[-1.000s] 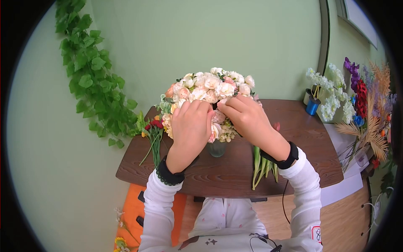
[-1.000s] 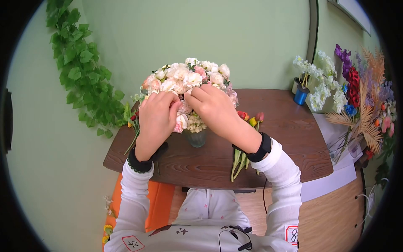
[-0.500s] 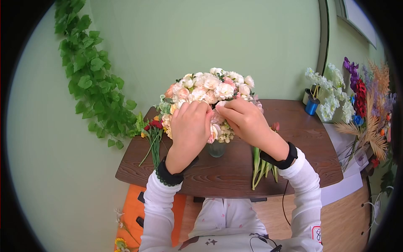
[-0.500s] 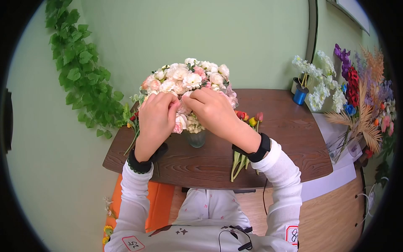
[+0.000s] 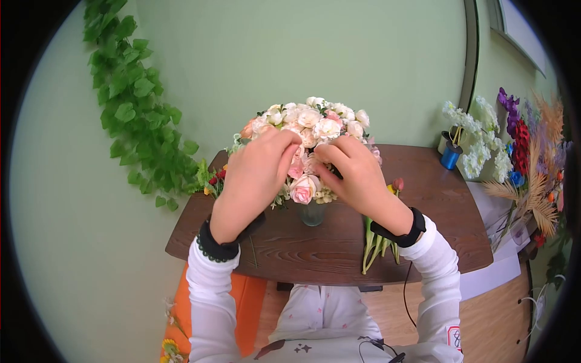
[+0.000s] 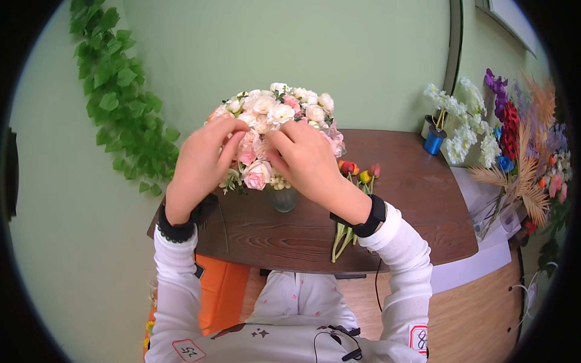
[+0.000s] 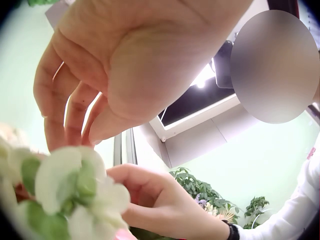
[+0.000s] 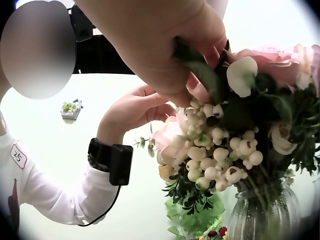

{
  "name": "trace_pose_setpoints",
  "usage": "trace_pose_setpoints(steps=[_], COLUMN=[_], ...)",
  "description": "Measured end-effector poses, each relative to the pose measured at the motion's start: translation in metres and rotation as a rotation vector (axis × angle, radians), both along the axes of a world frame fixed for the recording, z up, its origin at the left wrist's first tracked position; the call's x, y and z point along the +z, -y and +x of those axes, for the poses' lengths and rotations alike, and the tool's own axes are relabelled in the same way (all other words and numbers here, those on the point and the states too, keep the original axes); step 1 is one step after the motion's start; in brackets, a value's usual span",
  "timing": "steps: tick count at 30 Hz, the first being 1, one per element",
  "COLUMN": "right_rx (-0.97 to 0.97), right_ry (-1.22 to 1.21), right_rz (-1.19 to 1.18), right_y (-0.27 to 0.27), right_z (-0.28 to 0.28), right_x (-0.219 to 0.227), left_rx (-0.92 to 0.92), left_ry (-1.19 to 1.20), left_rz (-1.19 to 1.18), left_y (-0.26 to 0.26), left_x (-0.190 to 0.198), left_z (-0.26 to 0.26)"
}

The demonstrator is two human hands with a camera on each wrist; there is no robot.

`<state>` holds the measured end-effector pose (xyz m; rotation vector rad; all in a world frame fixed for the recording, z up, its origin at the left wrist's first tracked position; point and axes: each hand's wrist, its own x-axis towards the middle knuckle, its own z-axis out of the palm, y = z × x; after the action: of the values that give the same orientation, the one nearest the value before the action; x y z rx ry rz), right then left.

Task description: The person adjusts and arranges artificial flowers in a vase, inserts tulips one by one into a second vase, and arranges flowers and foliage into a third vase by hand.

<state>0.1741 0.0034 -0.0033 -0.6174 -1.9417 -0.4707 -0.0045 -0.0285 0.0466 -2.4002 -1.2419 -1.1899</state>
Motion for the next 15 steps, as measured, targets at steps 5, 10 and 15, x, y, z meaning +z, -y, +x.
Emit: trace_pose_setpoints(steps=[5,10,15], right_rx=[0.005,-0.040,-0.094], right_ry=[-0.081,-0.025,-0.036], right_rz=[-0.057,0.014,0.028], right_y=[0.008,0.004,0.003], right_z=[-0.007,-0.006,-0.007], right_x=[0.004,0.005,0.004], left_rx=[-0.033,-0.019,-0.085], left_ry=[-0.209,-0.293,-0.273], left_rz=[0.181,0.282,0.369], left_y=[-0.026,-0.049,-0.043], left_x=[0.010,-0.003,-0.007], left_z=[0.003,0.006,0.009])
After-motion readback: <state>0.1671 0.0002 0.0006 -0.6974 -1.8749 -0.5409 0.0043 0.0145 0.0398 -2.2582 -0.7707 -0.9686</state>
